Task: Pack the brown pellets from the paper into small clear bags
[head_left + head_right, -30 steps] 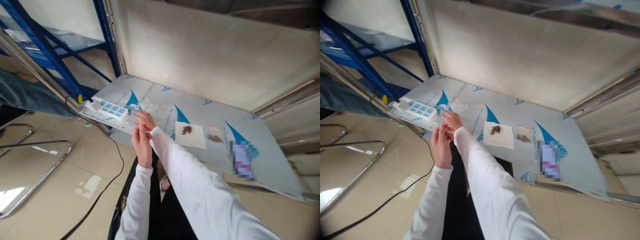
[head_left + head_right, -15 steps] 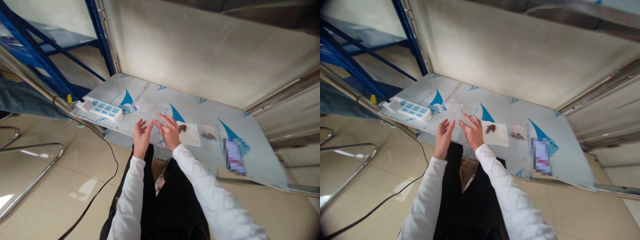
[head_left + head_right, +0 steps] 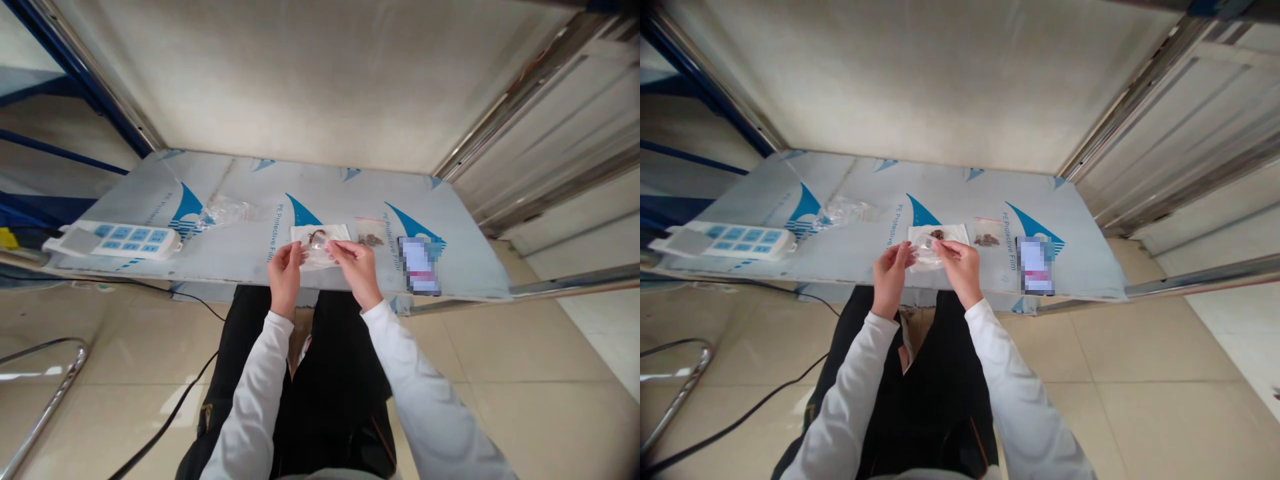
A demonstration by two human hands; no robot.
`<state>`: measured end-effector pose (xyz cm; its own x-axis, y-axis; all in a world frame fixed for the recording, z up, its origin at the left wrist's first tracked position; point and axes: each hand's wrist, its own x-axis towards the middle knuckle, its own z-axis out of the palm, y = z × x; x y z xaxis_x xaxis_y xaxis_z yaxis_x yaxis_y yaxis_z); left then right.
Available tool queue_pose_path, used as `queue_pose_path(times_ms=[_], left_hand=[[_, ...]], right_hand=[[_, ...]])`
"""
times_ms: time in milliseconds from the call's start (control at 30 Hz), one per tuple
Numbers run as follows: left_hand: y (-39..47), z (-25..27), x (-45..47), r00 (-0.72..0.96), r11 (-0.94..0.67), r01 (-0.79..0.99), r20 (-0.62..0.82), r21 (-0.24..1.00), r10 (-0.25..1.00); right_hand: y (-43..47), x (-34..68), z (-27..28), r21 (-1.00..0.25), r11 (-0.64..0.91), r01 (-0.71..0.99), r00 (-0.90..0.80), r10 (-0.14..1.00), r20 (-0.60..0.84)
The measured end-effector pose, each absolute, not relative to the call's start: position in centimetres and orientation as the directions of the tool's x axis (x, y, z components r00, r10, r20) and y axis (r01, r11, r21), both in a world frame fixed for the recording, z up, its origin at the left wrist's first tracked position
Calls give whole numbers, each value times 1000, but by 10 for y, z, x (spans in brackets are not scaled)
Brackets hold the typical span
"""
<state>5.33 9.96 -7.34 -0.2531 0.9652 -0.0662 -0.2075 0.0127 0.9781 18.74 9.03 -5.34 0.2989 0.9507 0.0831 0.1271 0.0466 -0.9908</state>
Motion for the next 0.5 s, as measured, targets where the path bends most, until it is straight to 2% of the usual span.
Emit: queue_pose_path(times_ms=[67, 133, 167, 233, 333, 400, 500], left_hand=[[96, -68, 54, -419, -59, 43, 72, 997, 905], [93, -61, 55, -382, -84, 185, 150, 979, 912], [92, -57, 56, -307, -91, 177, 143, 980, 941], [91, -50, 58, -158, -83, 33, 88, 996, 984], [93, -46, 59, -119, 1, -231, -30, 973, 992], [95, -47, 56, -122, 76, -307, -118, 949, 985], [98, -49, 48, -72, 146, -323, -178, 935, 981]], right_hand=[[87, 185, -55, -968, 87, 234, 371, 913, 171], [84, 181, -55, -914, 159, 373, 366, 881, 302], [82, 178, -54, -875, 206, 438, 329, 869, 369], [78, 173, -51, -787, 304, 537, 206, 857, 472], [74, 169, -47, -707, 413, 574, 9, 860, 510], [73, 169, -46, -722, 424, 547, -37, 874, 485], [75, 172, -46, -826, 342, 448, -34, 930, 366]])
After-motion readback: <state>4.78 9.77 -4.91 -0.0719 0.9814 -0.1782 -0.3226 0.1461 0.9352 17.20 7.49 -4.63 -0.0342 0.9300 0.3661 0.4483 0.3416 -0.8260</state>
